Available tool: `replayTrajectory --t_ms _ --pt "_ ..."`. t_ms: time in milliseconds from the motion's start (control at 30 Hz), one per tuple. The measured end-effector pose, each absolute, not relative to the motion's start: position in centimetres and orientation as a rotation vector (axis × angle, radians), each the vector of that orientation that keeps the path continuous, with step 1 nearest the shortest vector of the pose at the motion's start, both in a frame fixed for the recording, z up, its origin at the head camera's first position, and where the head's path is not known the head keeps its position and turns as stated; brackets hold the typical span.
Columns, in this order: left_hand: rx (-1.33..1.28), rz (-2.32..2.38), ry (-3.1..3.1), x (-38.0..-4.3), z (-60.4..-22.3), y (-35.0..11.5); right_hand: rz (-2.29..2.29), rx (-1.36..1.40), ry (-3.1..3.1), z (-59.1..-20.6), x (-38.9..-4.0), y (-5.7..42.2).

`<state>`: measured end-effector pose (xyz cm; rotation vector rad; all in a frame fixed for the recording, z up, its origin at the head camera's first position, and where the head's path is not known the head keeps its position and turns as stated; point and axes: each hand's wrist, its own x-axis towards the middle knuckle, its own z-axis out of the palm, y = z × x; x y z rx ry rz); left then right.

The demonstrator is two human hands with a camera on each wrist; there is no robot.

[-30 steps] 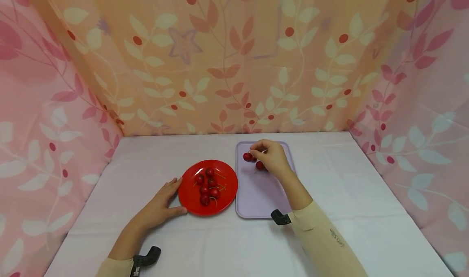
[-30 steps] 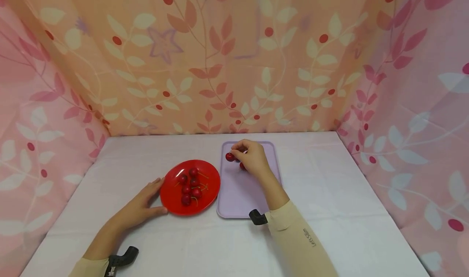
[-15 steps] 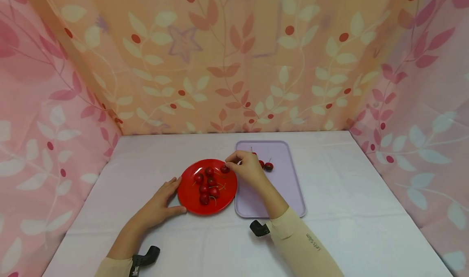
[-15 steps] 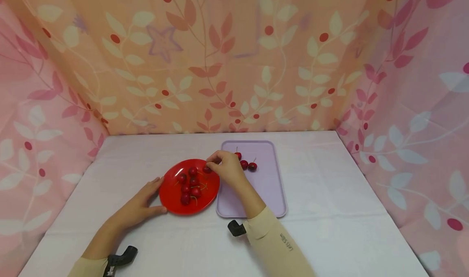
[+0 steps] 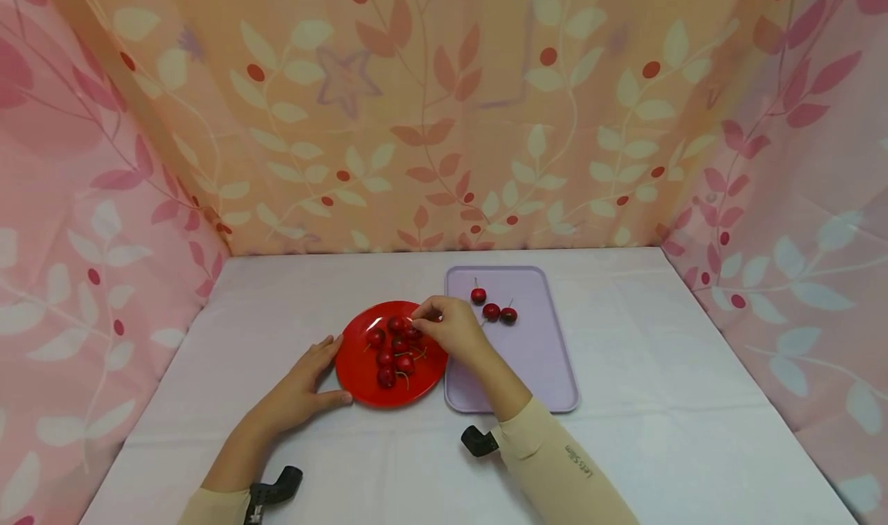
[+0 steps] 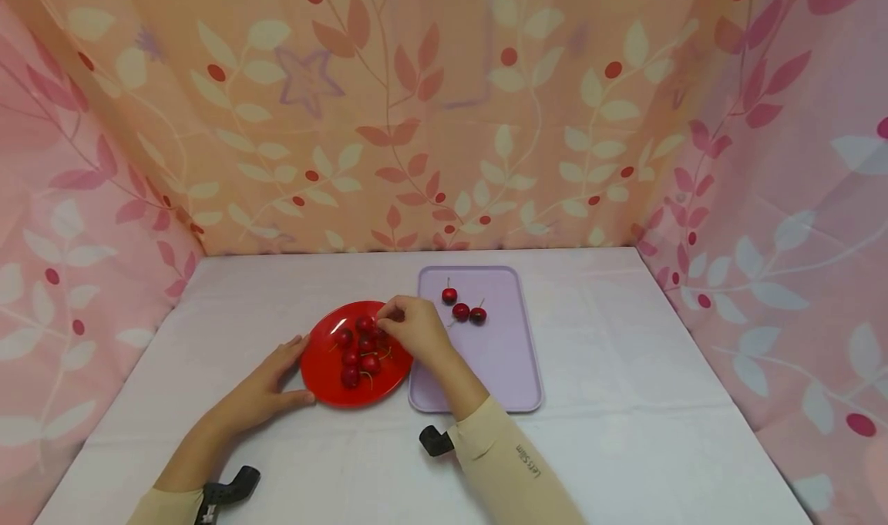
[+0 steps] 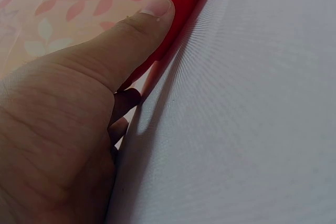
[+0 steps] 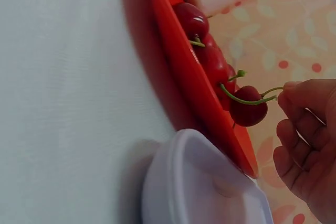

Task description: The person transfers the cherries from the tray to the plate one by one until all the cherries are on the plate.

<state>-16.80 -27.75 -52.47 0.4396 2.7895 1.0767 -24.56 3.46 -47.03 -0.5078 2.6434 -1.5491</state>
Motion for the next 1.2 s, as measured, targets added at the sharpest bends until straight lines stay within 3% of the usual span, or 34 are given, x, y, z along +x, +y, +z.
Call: replayTrajectory --t_ms 400,867,1200 --pt "0.453 1.073 2.797 -16.9 -52.6 -27.8 -1.428 -0.568 2.719 -48.0 -24.5 3.5" --pt "0.463 1.085 2.799 -16.8 -52.6 -27.8 -1.259 -0.716 2.871 -44.1 -22.6 5.9" --pt "0.472 1.09 2.801 -16.8 -52.8 -27.8 -1.291 -0.73 2.945 -43.4 -21.8 8.8"
